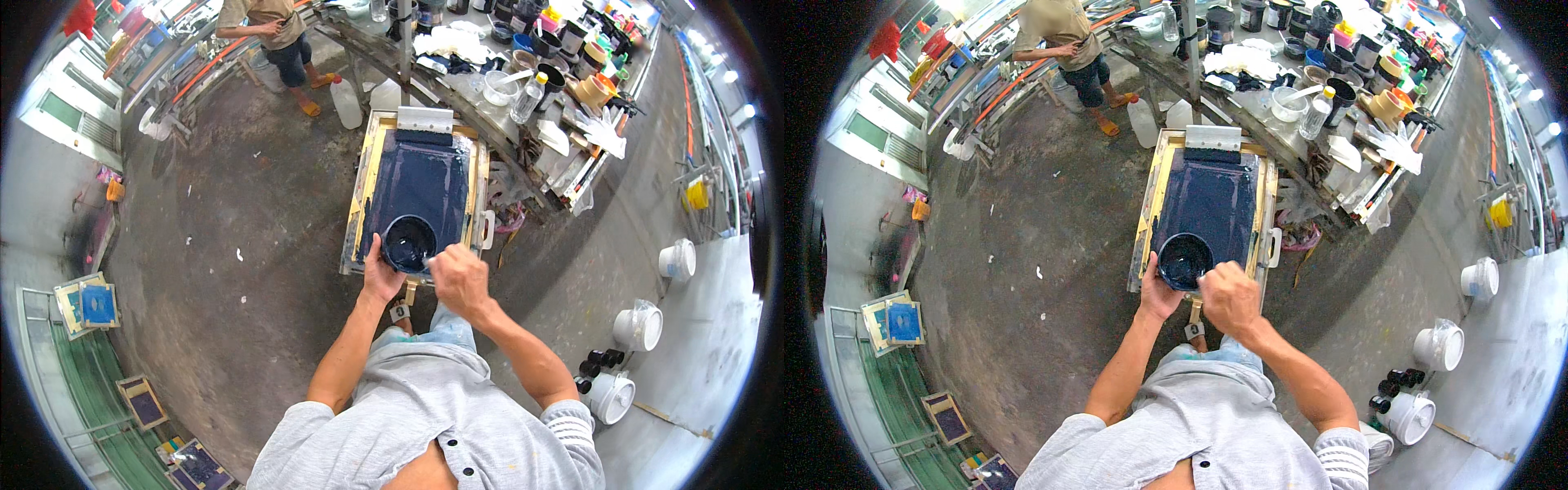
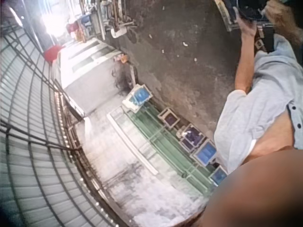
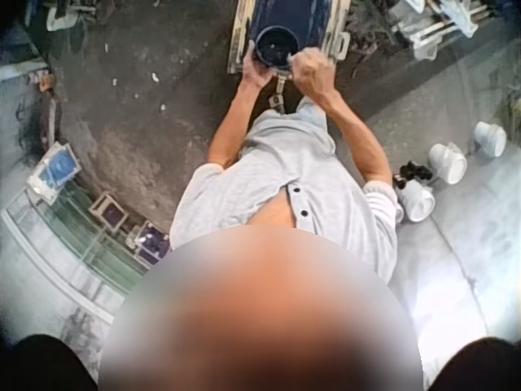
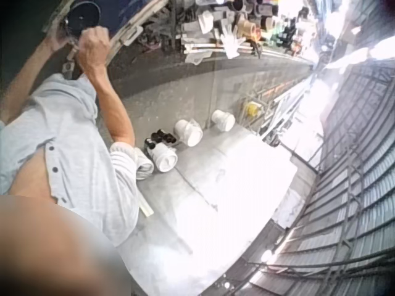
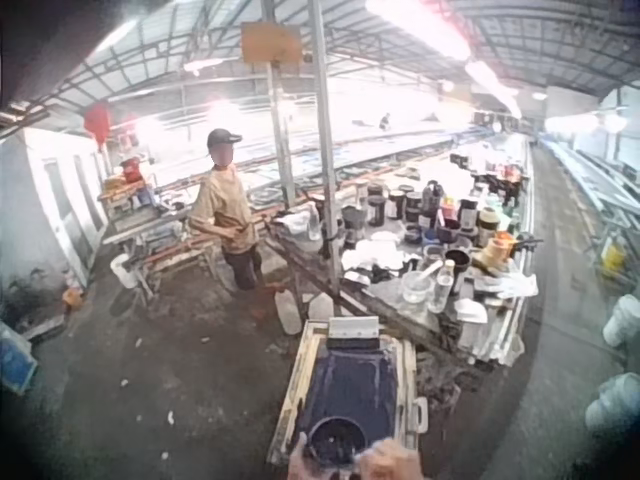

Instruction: The person mixes dark ink in a container, pours it onto a screen printing frame, and uses a squeegee to spread the ink across the mesh. The person then lifts the frame and moves it to a conveyor where blue garments are laid out, continuing to pull the squeegee to transfer the ink.

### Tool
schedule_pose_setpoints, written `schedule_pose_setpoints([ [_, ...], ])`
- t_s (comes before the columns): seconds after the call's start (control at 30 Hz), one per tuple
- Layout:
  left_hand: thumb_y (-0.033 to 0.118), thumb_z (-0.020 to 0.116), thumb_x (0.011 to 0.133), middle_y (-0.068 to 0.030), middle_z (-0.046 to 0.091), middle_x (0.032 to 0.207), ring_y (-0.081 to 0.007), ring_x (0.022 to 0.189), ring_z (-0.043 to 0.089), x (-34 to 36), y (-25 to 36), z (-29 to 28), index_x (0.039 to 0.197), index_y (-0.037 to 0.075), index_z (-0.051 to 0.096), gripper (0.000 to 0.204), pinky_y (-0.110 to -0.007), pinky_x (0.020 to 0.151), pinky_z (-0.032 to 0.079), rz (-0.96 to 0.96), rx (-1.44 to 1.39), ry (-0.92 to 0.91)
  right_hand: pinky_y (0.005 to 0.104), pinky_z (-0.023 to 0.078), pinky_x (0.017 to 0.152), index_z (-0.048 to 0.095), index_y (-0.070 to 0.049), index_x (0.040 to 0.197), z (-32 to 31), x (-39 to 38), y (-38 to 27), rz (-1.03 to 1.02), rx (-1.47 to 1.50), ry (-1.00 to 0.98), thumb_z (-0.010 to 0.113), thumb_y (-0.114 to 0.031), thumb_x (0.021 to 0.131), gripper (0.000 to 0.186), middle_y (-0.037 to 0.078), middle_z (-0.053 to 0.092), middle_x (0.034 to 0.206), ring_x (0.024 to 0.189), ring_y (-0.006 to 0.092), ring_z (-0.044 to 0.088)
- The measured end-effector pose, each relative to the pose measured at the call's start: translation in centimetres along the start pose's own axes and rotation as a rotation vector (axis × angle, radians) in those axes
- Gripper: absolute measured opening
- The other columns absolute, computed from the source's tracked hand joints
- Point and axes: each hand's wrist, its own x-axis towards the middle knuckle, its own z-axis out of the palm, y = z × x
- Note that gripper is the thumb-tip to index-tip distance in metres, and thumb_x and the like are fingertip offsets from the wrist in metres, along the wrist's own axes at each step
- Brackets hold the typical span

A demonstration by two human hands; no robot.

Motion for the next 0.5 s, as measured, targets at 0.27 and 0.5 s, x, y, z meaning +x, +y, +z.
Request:
schedule_pose_setpoints([
  [0.27,0.049,0.056,0.104,-0.0099,0.071,0.130,-0.0273,0.120,0.068,0.3,1.9,-0.1,0.130,0.010,0.068,0.048,-0.048,0.105,0.054,0.072,0.102,0.035,0.0455,0.049,0.069,0.067,-0.003,0.079,2.6,0.2,1.6,0.018,0.099,0.062,0.067,-0.012,0.094,0.018,0.013,0.060,0.076,0.077,0.0327,0.062],
  [0.5,0.047,0.057,0.104,-0.0106,0.073,0.127,-0.0289,0.118,0.069,0.2,2.1,0.6,0.128,0.009,0.069,0.046,-0.049,0.103,0.055,0.089,0.106,0.076,0.0446,0.051,0.069,0.062,-0.004,0.075,2.8,1.0,2.8,0.079,0.087,0.165,0.070,-0.013,0.091,0.020,0.013,0.060,0.078,0.077,0.0304,0.062],
])
